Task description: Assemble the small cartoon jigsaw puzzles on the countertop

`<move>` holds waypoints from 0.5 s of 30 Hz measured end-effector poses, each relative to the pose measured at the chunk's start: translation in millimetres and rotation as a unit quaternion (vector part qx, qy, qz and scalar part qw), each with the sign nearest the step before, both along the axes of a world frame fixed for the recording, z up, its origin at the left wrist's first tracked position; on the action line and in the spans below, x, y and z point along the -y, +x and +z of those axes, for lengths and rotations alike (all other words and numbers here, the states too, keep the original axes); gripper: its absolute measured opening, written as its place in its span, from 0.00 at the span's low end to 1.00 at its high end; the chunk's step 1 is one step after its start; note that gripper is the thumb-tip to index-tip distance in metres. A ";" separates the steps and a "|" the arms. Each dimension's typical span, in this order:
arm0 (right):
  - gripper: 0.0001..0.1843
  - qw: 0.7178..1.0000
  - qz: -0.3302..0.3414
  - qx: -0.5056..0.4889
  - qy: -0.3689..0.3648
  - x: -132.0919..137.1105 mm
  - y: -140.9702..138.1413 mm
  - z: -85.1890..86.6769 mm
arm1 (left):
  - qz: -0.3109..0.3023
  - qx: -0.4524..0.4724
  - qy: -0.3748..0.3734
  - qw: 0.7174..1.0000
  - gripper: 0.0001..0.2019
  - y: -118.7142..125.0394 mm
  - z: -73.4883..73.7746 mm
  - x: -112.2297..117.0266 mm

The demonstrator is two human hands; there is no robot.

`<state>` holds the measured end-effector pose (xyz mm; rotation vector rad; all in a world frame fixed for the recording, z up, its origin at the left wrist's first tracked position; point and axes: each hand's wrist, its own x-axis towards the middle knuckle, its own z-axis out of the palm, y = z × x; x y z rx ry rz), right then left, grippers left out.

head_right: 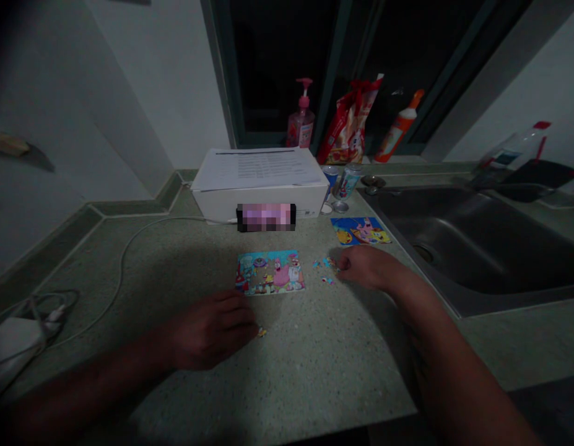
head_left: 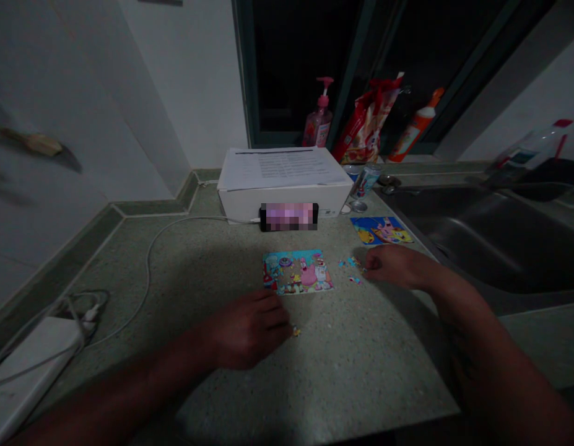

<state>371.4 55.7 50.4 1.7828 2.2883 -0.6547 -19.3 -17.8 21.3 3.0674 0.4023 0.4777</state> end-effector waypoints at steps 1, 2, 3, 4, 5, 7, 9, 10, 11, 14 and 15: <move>0.09 1.000 -0.002 0.000 -0.002 0.2 -0.7 1.2 | -0.003 0.005 -0.005 1.000 0.12 0.0 0.1 0.0; 0.09 1.000 0.000 0.001 -0.004 0.3 -1.3 2.4 | -0.006 0.011 -0.011 1.000 0.11 -0.1 0.1 0.0; 0.11 1.000 0.003 0.004 -0.007 0.4 -1.8 3.5 | -0.009 0.013 -0.017 1.000 0.11 -0.1 0.1 0.0; 0.12 1.000 0.008 0.009 -0.010 0.5 -2.2 4.5 | -0.009 0.011 -0.020 1.000 0.11 -0.2 0.1 -0.1; 0.13 1.000 0.014 0.015 -0.012 0.6 -2.5 5.3 | -0.009 0.008 -0.023 1.000 0.11 -0.2 0.1 -0.1; 0.15 0.999 0.019 0.025 -0.015 0.5 -2.3 5.9 | -0.006 0.005 -0.027 1.000 0.11 -0.3 0.1 -0.3; 0.13 1.000 0.014 0.025 -0.010 0.1 -1.1 5.0 | -0.003 0.006 -0.026 1.000 0.11 -0.4 -0.2 -0.6; 0.11 1.000 0.011 0.020 -0.006 -0.2 -0.3 4.0 | -0.002 0.007 -0.025 1.000 0.11 -0.4 -0.5 -0.8; 0.10 1.000 0.010 0.013 -0.001 -0.5 0.6 2.9 | -0.002 0.007 -0.024 1.000 0.11 -0.3 -0.8 -1.1; 0.08 1.000 0.013 -0.004 0.000 -1.9 3.3 -0.5 | -0.006 0.008 -0.025 1.000 0.11 -0.1 -1.3 -1.6; 0.09 1.000 0.013 -0.006 -0.003 -2.3 4.1 -1.1 | -0.007 0.010 -0.025 1.000 0.11 0.1 -1.1 -1.7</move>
